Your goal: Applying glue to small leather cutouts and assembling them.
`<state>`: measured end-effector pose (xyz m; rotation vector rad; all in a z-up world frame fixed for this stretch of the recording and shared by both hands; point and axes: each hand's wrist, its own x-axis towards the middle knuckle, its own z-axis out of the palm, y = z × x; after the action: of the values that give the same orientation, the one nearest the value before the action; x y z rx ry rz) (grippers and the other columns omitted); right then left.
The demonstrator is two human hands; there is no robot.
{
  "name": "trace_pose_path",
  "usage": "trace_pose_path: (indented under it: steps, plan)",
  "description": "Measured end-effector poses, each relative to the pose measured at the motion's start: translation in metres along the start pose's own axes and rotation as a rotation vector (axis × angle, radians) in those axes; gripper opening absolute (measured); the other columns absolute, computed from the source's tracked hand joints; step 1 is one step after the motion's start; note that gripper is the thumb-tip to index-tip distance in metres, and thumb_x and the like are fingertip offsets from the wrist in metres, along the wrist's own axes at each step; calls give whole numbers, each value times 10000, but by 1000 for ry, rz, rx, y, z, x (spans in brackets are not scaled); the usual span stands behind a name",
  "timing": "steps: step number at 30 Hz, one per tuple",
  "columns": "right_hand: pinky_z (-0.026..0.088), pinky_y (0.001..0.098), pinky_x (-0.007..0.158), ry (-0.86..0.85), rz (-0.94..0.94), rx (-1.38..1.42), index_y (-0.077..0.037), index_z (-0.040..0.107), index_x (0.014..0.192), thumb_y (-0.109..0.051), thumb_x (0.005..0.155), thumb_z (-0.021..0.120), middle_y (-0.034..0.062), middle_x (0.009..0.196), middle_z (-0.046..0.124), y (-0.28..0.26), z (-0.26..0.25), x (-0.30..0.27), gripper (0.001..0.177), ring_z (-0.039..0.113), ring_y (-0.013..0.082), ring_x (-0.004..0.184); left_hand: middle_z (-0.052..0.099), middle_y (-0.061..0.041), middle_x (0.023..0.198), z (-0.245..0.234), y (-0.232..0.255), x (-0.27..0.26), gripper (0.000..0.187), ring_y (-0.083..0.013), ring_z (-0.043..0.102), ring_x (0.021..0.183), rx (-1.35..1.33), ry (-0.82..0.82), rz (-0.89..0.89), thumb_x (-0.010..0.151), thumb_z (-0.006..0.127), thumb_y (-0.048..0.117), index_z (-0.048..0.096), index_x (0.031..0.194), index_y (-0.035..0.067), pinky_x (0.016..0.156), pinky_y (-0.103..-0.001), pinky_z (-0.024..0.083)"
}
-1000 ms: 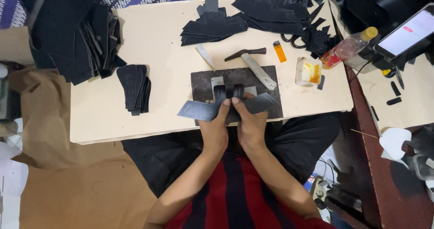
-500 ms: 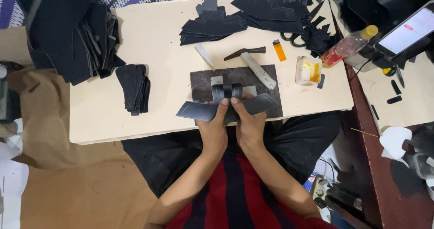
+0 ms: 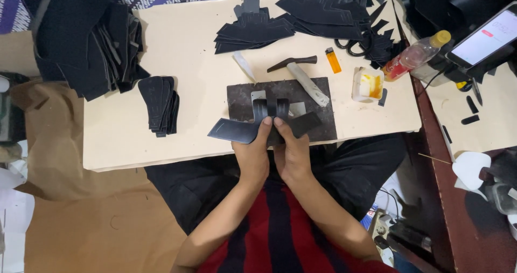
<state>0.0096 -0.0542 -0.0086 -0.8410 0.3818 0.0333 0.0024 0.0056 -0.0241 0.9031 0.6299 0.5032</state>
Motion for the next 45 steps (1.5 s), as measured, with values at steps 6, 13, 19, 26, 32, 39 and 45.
trace_pose_path:
  steps: [6,13,19,26,32,39,45]
  plan:
    - [591,354,719,2,8,-36,-6,732,1009,0,868,790,90,832,739,18,-24,14,152,703,199,745,676,-44,836,6,20,-8,270,-112,658,797,132,-40,107,811,857,55,663,992,9,605,-263,595]
    - [605,386,751,17,-74,-73,3,711,994,16,855,795,114,828,729,13,-7,6,163,705,213,766,658,-15,794,3,12,-9,257,-95,651,755,202,-41,152,806,872,77,640,912,56,561,-208,534]
    - [595,379,806,40,-233,-165,3,721,1116,41,849,802,117,1005,756,19,-6,6,282,691,179,921,640,1,819,13,25,-18,242,-85,604,796,223,-52,120,844,857,116,656,946,28,693,-261,544]
    - [595,388,840,46,-347,-331,11,673,1198,28,851,804,132,1070,728,26,-16,15,371,674,209,1014,640,-5,766,2,15,-9,250,-73,613,769,398,-99,216,854,863,171,633,890,79,628,-227,473]
    - [606,349,773,48,-288,-214,-4,639,1172,35,841,811,96,946,715,15,-17,20,375,715,211,898,612,31,738,2,23,-11,218,-54,548,619,117,-107,11,929,740,293,651,982,101,524,-181,417]
    - [649,406,762,13,-205,-177,-13,621,1172,27,866,786,117,903,712,6,-21,26,350,749,270,880,476,20,697,-7,37,-1,253,-92,450,576,-76,19,-6,1020,544,335,614,990,93,463,-182,321]
    - [644,396,776,1,-252,-223,-24,626,1106,37,869,786,84,894,712,6,-19,24,292,748,238,877,557,29,904,-18,49,9,196,-30,453,673,30,154,207,994,634,204,612,1115,51,550,-152,327]
